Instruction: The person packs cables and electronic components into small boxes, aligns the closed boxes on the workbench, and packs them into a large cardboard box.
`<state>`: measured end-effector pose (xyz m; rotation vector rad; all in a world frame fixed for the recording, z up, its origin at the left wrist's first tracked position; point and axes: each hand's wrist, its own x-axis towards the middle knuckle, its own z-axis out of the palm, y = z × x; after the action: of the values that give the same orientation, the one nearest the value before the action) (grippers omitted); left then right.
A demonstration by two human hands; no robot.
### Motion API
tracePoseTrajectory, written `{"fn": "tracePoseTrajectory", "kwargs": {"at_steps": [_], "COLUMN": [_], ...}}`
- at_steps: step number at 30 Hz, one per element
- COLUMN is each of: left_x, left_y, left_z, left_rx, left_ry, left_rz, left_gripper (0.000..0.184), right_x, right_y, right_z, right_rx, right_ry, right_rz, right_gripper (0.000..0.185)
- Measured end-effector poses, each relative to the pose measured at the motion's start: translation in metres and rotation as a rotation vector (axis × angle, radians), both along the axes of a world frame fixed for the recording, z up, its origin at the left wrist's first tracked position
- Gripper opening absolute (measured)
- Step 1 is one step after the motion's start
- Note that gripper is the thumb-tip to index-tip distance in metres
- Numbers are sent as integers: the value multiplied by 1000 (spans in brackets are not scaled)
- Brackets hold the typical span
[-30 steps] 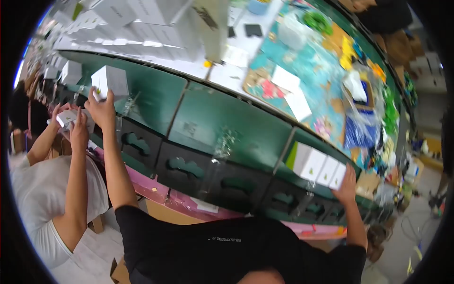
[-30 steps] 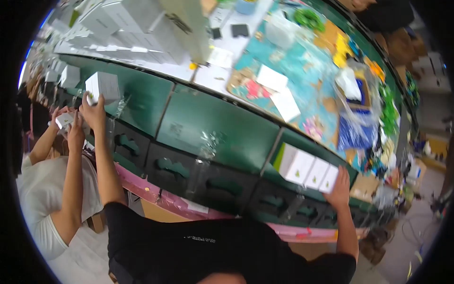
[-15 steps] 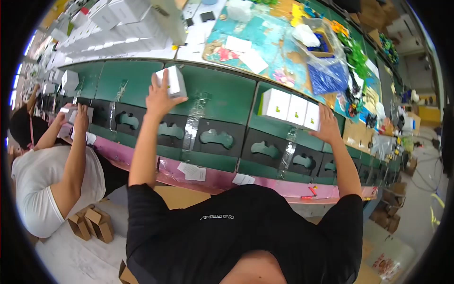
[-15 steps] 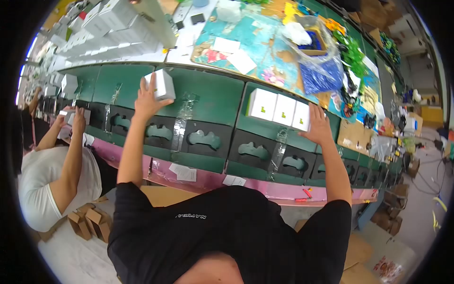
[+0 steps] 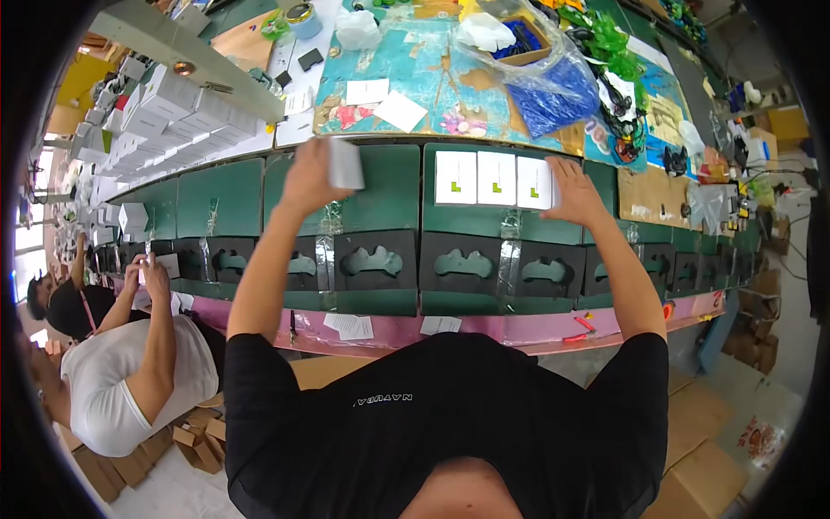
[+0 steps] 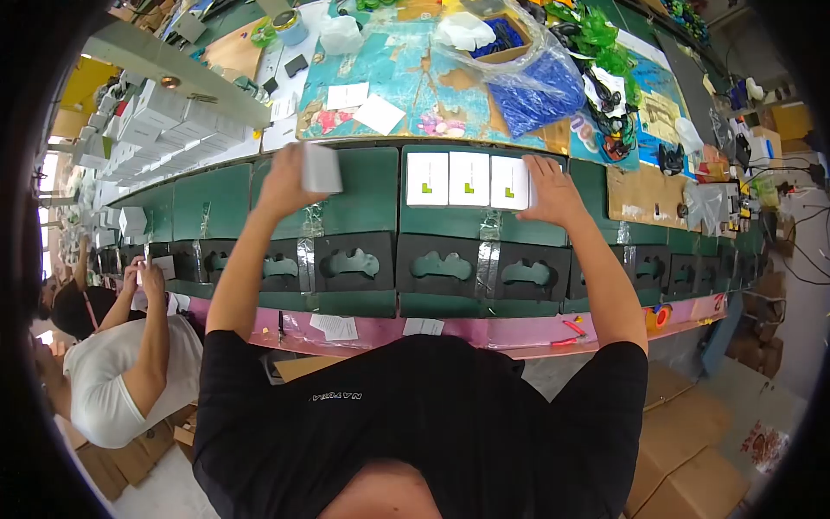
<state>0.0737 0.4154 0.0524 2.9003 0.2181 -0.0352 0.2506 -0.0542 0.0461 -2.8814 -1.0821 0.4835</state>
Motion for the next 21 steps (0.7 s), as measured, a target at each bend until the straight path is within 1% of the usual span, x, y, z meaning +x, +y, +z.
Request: {"fn": "tracePoseTrajectory", "kwargs": {"at_steps": [2, 3, 4, 5, 7, 11, 12, 14, 15, 16, 21], "left_x": [16, 25, 33, 38, 48, 57, 57, 60, 62, 63, 65], "left_y": [-53, -75, -94, -110, -134, -136, -136, -137, -138, -139, -147], "left_z": [-2, -5, -8, -11, -14, -18, -21, -21, -23, -24, -22], "left_rx": [26, -30, -90, -93, -86, -144, -149, -137, -160, -163, -132], "left_ry": [8, 35, 63, 68, 100, 68, 71, 108, 101, 100, 113], "left_rz": [-73, -121, -170, -180, -274, -319, -326, -326, -315, -318, -287], "left_gripper": [110, 113, 116, 116, 118, 120, 120, 118, 114, 114, 108], "right_x": [0, 0, 1, 2, 3, 4, 8, 12, 13, 14, 11], "right_y": [1, 0, 0, -1, -4, -17, -20, -21, -19, -18, -22], "right_z": [3, 4, 3, 2, 3, 0, -1, 2, 4, 6, 2], "right_rx": [3, 1, 0, 6, 22, 79, 112, 141, 117, 92, 148], "right_ry": [12, 11, 16, 23, 38, 33, 72, 107, 128, 148, 123], "right_rz": [-7, -13, -22, -17, -10, 15, 18, 16, 9, 3, 17], "right_gripper": [113, 110, 110, 111, 113, 116, 116, 117, 117, 117, 115]}}
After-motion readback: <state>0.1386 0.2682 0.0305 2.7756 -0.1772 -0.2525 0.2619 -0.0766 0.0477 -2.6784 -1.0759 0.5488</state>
